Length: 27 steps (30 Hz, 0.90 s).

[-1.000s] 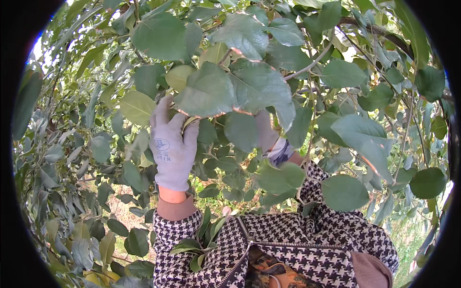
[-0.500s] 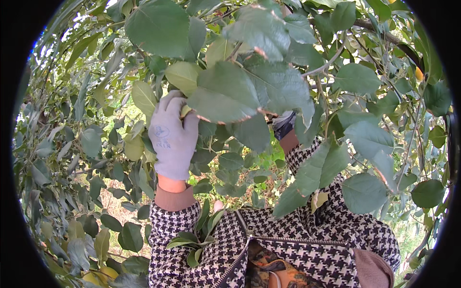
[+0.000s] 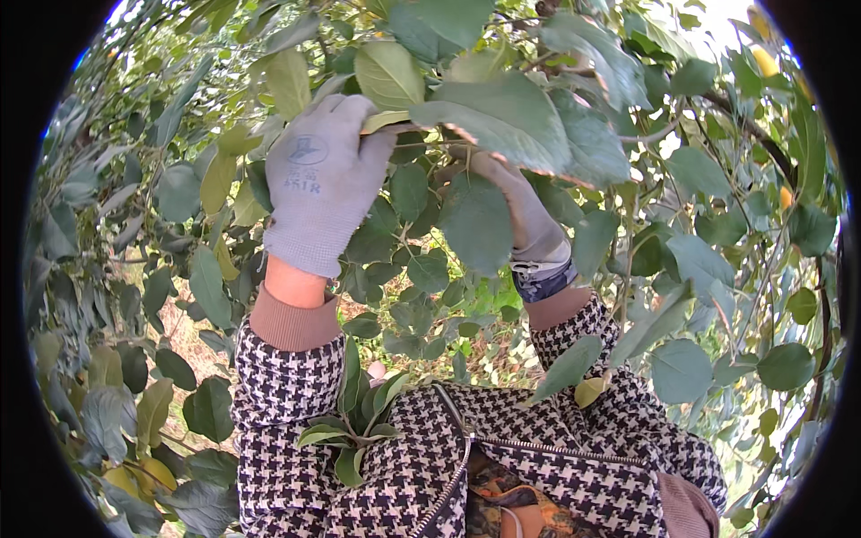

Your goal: The person reaches into an apple tree, moves leaves aside, and twists apples from branches. They handle several apples one at a time, rotating them to check the surface before detaching them.

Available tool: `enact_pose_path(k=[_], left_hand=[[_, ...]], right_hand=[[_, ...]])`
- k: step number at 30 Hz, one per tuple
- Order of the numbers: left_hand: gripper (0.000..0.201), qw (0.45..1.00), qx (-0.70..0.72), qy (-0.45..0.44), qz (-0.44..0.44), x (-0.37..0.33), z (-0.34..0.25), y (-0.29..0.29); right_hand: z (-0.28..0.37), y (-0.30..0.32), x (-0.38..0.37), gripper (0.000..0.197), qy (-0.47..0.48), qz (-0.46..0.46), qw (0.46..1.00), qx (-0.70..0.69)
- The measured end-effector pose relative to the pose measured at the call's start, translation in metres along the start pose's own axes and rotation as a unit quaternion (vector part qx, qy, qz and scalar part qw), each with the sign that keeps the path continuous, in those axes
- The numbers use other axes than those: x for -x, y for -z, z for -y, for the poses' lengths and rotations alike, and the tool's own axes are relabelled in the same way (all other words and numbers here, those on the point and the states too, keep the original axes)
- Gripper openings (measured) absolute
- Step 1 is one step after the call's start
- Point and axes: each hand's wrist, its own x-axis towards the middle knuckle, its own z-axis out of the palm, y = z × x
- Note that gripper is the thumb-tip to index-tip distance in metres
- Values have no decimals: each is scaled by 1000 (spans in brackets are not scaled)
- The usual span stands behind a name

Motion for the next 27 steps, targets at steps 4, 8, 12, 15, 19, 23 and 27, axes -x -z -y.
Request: enact_pose_path(k=[4,8,12,15,19,23,27], left_hand=[[16,1000,3,17,9,-7,0,7],[17,999,14,28,26,-6,-6,9],[17,1000,-2,13,16,-8,-6,11],[18,1000,6,-1,-6,-8,-8,6],[17,1000,11,-3,-10,-6,-10,10],[16,999,32,11,-4,-2,-8,6],[18,999,40,29,1,-2,-13,8]], right_hand=[[3,-1,-33,38,-76,-80,993,34],[-14,26,-59,29,128,-207,948,204],[-32,41,-53,34,160,-108,843,503],[-27,42,-69,32,-51,-75,773,628],[-35,20,-45,24,30,-105,760,641],[-46,1,-29,24,-16,-173,820,545],[-53,43,-45,24,11,-184,860,477]])
